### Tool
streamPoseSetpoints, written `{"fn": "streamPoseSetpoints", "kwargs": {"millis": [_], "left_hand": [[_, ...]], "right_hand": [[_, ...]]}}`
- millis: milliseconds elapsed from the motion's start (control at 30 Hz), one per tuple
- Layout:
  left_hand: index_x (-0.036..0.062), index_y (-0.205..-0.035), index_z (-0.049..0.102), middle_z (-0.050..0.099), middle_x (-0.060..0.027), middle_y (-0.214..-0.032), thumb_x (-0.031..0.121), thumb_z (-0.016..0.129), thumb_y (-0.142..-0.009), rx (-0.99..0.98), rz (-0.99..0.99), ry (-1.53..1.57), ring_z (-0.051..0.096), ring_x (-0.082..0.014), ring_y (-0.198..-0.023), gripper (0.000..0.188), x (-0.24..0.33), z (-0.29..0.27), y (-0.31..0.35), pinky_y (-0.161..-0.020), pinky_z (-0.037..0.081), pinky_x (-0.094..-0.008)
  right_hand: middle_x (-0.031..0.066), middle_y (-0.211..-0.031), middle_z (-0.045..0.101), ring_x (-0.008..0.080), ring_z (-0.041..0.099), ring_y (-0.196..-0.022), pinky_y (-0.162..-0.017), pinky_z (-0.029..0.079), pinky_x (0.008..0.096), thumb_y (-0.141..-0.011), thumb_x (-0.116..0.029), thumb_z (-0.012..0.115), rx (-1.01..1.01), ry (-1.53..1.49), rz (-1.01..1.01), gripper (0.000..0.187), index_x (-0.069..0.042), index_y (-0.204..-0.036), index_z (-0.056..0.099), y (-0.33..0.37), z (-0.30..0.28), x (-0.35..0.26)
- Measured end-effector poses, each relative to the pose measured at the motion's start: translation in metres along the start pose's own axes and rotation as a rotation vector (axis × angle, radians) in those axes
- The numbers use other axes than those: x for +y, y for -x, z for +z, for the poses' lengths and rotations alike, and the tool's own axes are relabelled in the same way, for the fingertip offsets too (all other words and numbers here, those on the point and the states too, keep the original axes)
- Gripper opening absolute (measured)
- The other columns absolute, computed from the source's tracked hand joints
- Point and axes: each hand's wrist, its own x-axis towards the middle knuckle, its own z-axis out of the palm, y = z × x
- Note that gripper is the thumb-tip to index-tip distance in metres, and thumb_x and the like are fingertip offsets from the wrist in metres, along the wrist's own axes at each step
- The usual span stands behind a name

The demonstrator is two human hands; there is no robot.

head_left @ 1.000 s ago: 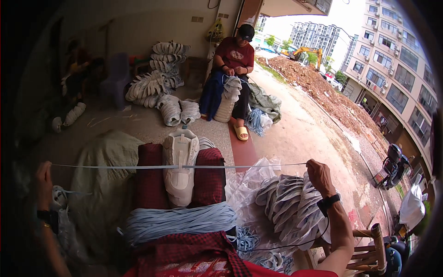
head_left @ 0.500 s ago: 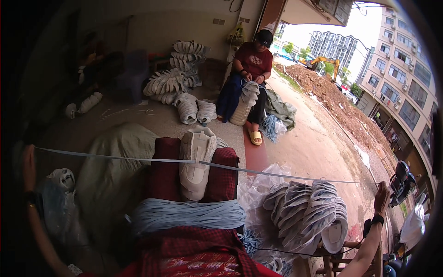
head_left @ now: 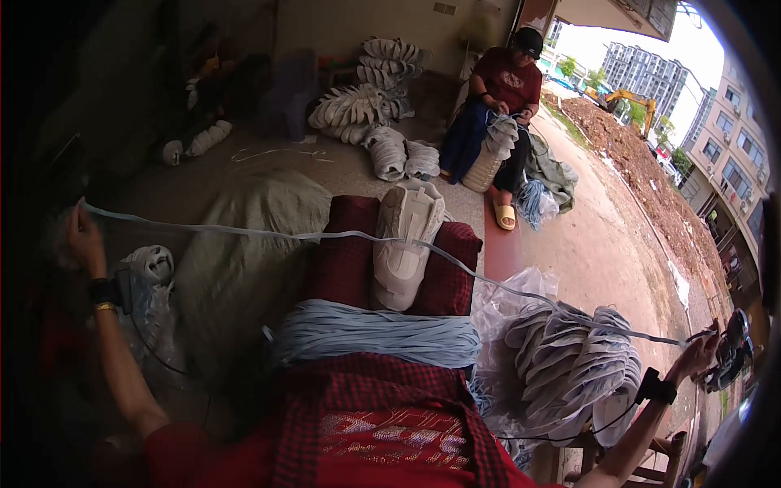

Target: Insert and thread laces through the eyelets of several pairs of white sneakers.

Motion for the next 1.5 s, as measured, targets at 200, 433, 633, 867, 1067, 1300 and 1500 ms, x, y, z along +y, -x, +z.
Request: {"fn": "streamPoseSetpoints", "kwargs": {"millis": [200, 433, 633, 867, 1067, 1300, 1500], "left_hand": [[0.0013, -0.117, 0.070, 0.070, -0.0013, -0.108, 0.016, 0.064, -0.097, -0.423, -0.377, 1.078, 0.065, -0.0083, -0.090, 0.025, 0.294, 0.036, 0.047, -0.075, 0.052, -0.0237], [0.0019, -0.111, 0.071, 0.071, -0.0023, -0.092, 0.010, 0.066, -0.094, -1.197, -0.536, 1.637, 0.064, -0.0075, -0.082, 0.019, 0.502, 0.056, 0.154, -0.078, 0.054, -0.0231], [-0.0015, -0.106, 0.071, 0.072, -0.0055, -0.094, 0.009, 0.068, -0.093, -1.419, -0.590, 1.571, 0.066, -0.0088, -0.086, 0.017, 0.515, 0.041, 0.193, -0.078, 0.054, -0.0228], [-0.0012, -0.106, 0.070, 0.071, -0.0040, -0.091, 0.008, 0.067, -0.093, -1.381, -0.514, 1.558, 0.064, -0.0068, -0.084, 0.017, 0.507, 0.033, 0.203, -0.078, 0.052, -0.0220], [-0.0011, -0.106, 0.069, 0.070, -0.0034, -0.090, 0.006, 0.066, -0.093, -1.377, -0.596, 1.560, 0.064, -0.0061, -0.083, 0.015, 0.506, 0.031, 0.205, -0.077, 0.052, -0.0218], [-0.0016, -0.104, 0.068, 0.071, -0.0031, -0.088, 0.007, 0.067, -0.092, -1.287, -0.508, 1.458, 0.064, -0.0060, -0.078, 0.015, 0.508, 0.026, 0.207, -0.073, 0.053, -0.0218], [0.0000, -0.099, 0.069, 0.070, -0.0024, -0.084, 0.005, 0.069, -0.088, -1.242, -0.433, 1.345, 0.061, -0.0045, -0.071, 0.012, 0.507, 0.019, 0.201, -0.064, 0.053, -0.0226]], "right_hand": [[0.0070, -0.093, 0.070, 0.0124, 0.065, -0.084, -0.063, 0.043, 0.0224, -0.094, -0.027, 0.068, -0.749, -0.612, 0.542, 0.034, 0.002, -0.111, 0.068, 0.154, 0.216, -0.244], [-0.0024, -0.080, 0.066, 0.0057, 0.057, -0.072, -0.065, 0.046, 0.0231, -0.092, -0.011, 0.068, -1.223, -1.103, 0.620, 0.013, 0.002, -0.093, 0.069, 0.266, 0.314, -0.368], [0.0010, -0.073, 0.062, 0.0051, 0.055, -0.068, -0.061, 0.044, 0.0224, -0.083, -0.005, 0.069, -1.323, -0.809, 0.456, 0.011, 0.000, -0.090, 0.063, 0.270, 0.300, -0.380], [0.0025, -0.074, 0.060, 0.0075, 0.057, -0.067, -0.063, 0.049, 0.0260, -0.076, 0.000, 0.065, -1.295, -0.813, 0.508, 0.013, -0.001, -0.087, 0.059, 0.273, 0.300, -0.379], [0.0066, -0.072, 0.060, 0.0109, 0.058, -0.068, -0.064, 0.051, 0.0288, -0.074, -0.001, 0.063, -1.327, -0.722, 0.522, 0.012, 0.000, -0.085, 0.058, 0.268, 0.301, -0.388], [0.0066, -0.066, 0.060, 0.0127, 0.056, -0.063, -0.060, 0.047, 0.0304, -0.072, -0.005, 0.066, -1.469, -0.665, 0.559, 0.012, 0.000, -0.079, 0.057, 0.272, 0.318, -0.388], [0.0009, -0.067, 0.059, 0.0063, 0.052, -0.061, -0.054, 0.043, 0.0258, -0.075, -0.005, 0.070, -1.495, -0.887, 0.758, 0.015, -0.001, -0.079, 0.056, 0.275, 0.320, -0.384]]}}
